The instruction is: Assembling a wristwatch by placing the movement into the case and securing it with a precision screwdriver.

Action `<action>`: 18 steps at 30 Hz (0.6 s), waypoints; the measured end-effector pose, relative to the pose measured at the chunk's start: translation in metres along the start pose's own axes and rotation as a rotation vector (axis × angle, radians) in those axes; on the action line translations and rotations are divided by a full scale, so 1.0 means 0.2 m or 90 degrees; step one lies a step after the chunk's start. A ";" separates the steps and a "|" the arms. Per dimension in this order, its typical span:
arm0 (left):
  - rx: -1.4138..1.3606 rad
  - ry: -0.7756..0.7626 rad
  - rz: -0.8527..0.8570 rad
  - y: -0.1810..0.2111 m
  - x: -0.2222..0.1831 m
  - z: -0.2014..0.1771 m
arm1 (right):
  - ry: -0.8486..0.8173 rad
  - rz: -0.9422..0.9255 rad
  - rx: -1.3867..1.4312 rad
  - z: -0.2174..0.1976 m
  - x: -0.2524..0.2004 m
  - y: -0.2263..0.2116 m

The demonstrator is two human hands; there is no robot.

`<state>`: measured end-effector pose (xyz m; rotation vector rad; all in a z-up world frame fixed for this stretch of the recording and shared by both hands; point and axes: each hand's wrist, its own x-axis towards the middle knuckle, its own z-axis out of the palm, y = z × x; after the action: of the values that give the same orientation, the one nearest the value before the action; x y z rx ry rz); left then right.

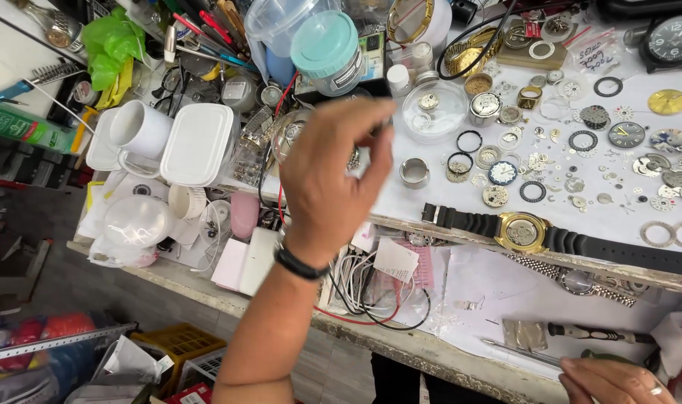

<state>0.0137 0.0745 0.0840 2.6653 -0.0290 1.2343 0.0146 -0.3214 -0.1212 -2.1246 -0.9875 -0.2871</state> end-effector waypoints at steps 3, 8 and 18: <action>0.080 -0.071 0.017 -0.12 0.09 0.04 | -0.024 0.100 -0.013 -0.01 -0.06 0.00; 0.240 -0.202 0.124 -0.33 0.18 0.27 | -0.071 0.136 -0.042 -0.08 0.02 -0.07; 0.432 -0.292 0.201 -0.53 0.23 0.51 | 0.029 0.054 0.020 -0.13 0.13 -0.14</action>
<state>0.1316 0.1622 0.0362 3.6093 -0.1223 0.7525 0.0138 -0.3133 -0.0756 -2.1156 -0.8680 -0.2748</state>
